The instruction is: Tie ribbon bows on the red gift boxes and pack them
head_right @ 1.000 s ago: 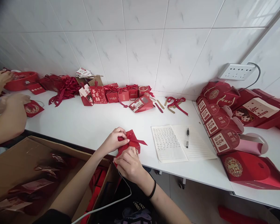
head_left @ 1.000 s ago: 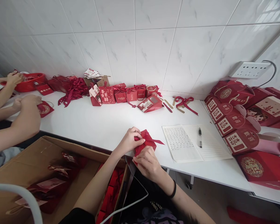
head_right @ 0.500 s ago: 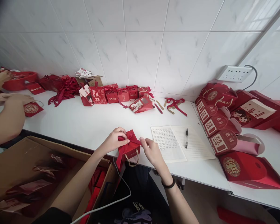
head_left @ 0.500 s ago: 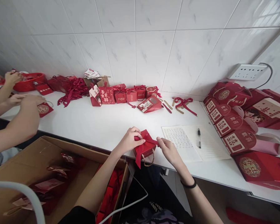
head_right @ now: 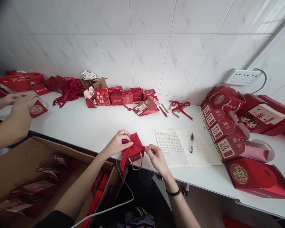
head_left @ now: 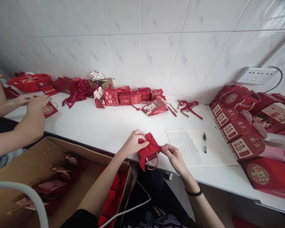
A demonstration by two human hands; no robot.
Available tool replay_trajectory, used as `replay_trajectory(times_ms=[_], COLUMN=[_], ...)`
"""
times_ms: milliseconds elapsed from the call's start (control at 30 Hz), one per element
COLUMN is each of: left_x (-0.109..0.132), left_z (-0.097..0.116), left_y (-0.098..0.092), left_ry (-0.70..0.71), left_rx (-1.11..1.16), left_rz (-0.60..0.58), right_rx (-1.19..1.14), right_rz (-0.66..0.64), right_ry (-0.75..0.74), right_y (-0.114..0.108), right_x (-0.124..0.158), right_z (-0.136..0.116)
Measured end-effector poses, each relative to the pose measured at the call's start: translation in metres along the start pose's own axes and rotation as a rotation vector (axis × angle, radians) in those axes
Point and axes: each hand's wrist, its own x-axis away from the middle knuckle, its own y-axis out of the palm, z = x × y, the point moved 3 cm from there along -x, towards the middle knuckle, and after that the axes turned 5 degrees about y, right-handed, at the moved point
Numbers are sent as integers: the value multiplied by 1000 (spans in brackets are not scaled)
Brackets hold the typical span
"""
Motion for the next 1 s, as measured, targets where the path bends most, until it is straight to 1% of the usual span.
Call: replay_trajectory(times_ms=[100,167,200,267,300,333,367,467,567,633,767,867,1000], left_x=[-1,-1,-1,2,4,8,12,26,37,41,41,40,37], left_z=[0,1,1,4,5,7,8,10,10,9,10,14,15], left_y=[0,0,-1,-5,-7,-10,-13,-17,-17,-14,-9,-8,-8], left_ry=[-8,-6,1,29,50,72,89,82,-7,-81,-201,-237,-263], left_rx=[21,37,49,85,101,108,103,2,-99,-107,-56,28,238], left_rz=[-22,-42,-45,-8,33,84,139,248,301,320,311,306,306], right_rx=[-13,-48,-70,-58,-9,70,166,422,518,494,370,243,93], right_rz=[-46,-56,-22,124,198,243,249,108,-8,-40,-21,-10,10], right_ry=[16,15,-2,-56,-87,-114,-136,-199,-236,-240,-175,-106,-78], right_y=[-6,-12,-17,-25,-28,-28,-26,-11,1,6,9,10,13], right_x=[2,0,-3,-12,-17,-22,-28,-41,-47,-47,-44,-41,-38], right_z=[5,4,0,-12,-19,-27,-35,-49,-48,-43,-34,-30,-25])
